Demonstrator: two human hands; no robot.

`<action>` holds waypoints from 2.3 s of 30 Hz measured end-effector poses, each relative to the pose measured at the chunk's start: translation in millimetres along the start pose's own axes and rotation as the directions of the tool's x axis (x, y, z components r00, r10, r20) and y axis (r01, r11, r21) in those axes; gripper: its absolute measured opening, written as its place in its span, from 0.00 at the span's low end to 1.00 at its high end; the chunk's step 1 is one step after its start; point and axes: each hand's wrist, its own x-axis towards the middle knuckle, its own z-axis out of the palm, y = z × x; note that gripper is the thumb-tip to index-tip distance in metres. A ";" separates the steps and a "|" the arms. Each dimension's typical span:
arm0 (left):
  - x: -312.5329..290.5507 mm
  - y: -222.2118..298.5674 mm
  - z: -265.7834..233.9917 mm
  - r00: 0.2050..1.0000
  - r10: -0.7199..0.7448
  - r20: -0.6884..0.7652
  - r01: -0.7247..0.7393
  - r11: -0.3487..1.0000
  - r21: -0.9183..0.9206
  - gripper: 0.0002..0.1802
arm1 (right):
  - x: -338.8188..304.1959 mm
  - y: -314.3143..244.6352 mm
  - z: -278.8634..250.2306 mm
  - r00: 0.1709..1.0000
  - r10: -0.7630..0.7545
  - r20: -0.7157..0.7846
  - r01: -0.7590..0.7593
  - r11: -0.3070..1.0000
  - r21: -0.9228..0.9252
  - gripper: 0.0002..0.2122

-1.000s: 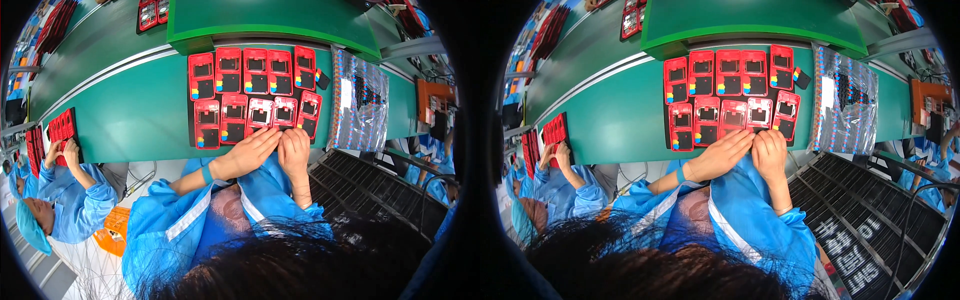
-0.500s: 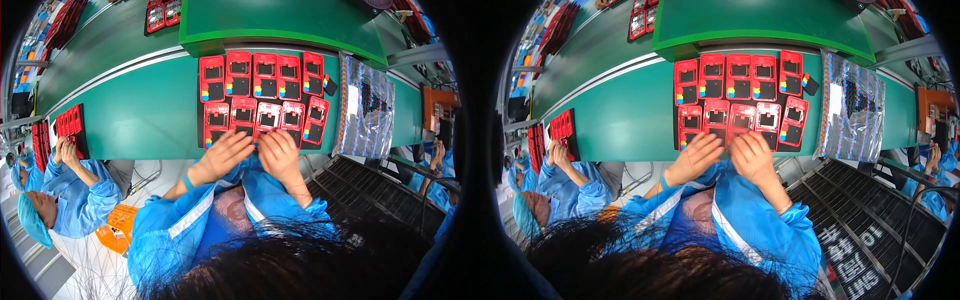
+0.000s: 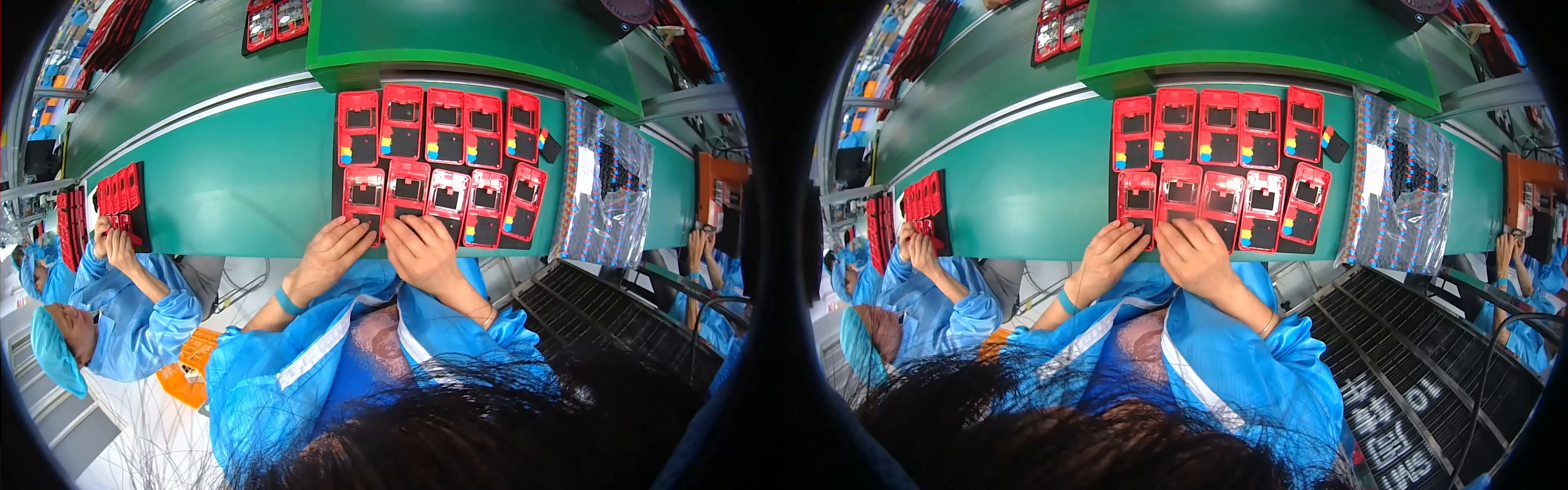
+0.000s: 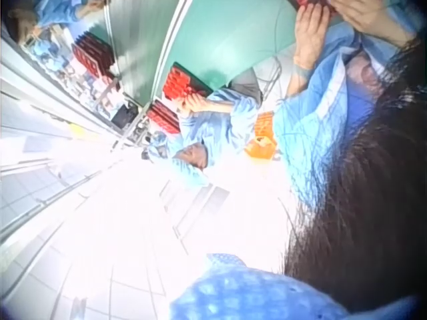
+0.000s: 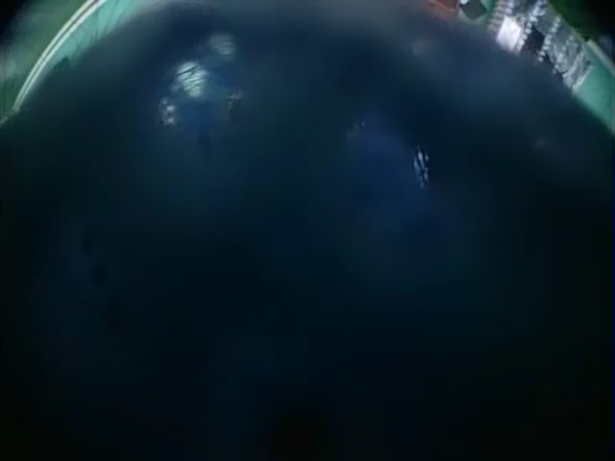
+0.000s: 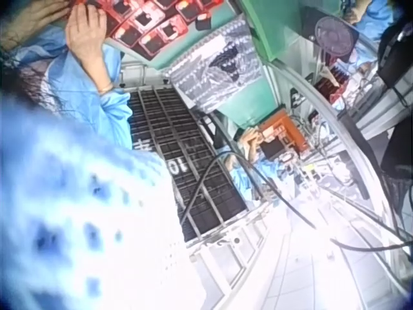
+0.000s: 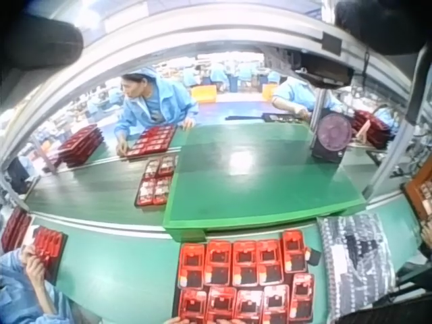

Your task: The person assembles keypad buttons and electronic components into red plastic casings by hand on an industrial assembly line.

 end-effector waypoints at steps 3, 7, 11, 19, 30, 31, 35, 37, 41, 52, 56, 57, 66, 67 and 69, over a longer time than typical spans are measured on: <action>-1.0 -3.1 1.4 1.000 0.028 0.002 -0.028 1.000 -0.003 0.24 | 10.5 -2.4 3.2 0.998 -0.059 0.024 0.060 0.998 -0.035 0.17; -5.3 -3.7 3.8 1.000 -0.009 0.011 0.009 0.999 -0.031 0.24 | 15.2 -7.0 8.6 0.994 0.009 0.105 -0.008 1.000 -0.011 0.18; -6.1 -3.0 9.0 1.000 0.024 -0.002 -0.024 1.000 -0.019 0.25 | 17.2 -10.9 10.5 0.989 0.072 0.127 -0.073 0.997 0.003 0.18; -11.7 2.9 10.5 0.996 0.014 0.091 -0.023 0.995 0.099 0.28 | 17.7 -15.6 15.1 0.993 0.096 0.064 -0.098 0.995 0.029 0.14; -7.7 7.6 8.3 0.990 0.040 0.138 -0.082 0.947 0.309 0.29 | 37.5 -11.9 0.5 0.983 0.150 0.109 -0.154 0.988 0.030 0.13; -8.4 8.8 11.4 0.989 0.035 0.146 -0.082 0.940 0.330 0.30 | 38.7 -9.2 -1.1 0.981 0.129 0.146 -0.139 0.988 0.061 0.12; -19.9 9.0 26.7 0.986 -0.025 0.162 -0.029 0.946 0.323 0.31 | 58.2 8.8 -2.7 0.966 0.165 0.200 -0.227 0.911 0.344 0.13; -12.3 5.4 19.0 0.989 -0.045 0.138 0.026 0.990 0.136 0.32 | 75.6 24.1 -5.3 0.974 0.119 0.193 -0.166 0.955 0.246 0.18; 12.5 -12.9 -11.4 0.999 -0.036 0.027 0.042 0.971 -0.234 0.41 | 91.5 52.3 7.5 0.960 0.164 0.227 -0.161 0.986 -0.029 0.28; 80.5 -75.6 -17.0 0.979 -0.168 0.115 0.151 0.978 0.145 0.39 | 103.6 46.0 26.2 0.967 0.114 0.229 -0.035 0.946 -0.323 0.21; 74.9 -72.9 -14.9 0.974 -0.196 0.116 0.174 0.969 0.173 0.40 | 108.6 45.5 24.0 0.967 0.105 0.231 -0.035 0.957 -0.287 0.23; 71.5 -74.6 -12.8 0.974 -0.203 0.097 0.185 0.968 0.167 0.40 | 111.1 44.9 24.2 0.962 0.130 0.239 -0.071 0.968 -0.241 0.24; 58.9 -75.9 2.1 0.983 -0.182 -0.030 0.183 0.983 0.023 0.37 | 85.6 32.6 19.8 0.928 0.192 0.320 -0.143 0.975 -0.170 0.32; 58.0 -73.5 2.0 0.981 -0.194 -0.004 0.194 0.980 0.051 0.36 | 84.8 32.8 22.3 0.928 0.196 0.316 -0.149 0.974 -0.169 0.32; 54.2 -73.0 4.4 0.974 -0.225 0.034 0.224 0.974 0.028 0.37 | 83.9 34.1 11.2 0.925 0.155 0.348 -0.117 0.985 -0.128 0.31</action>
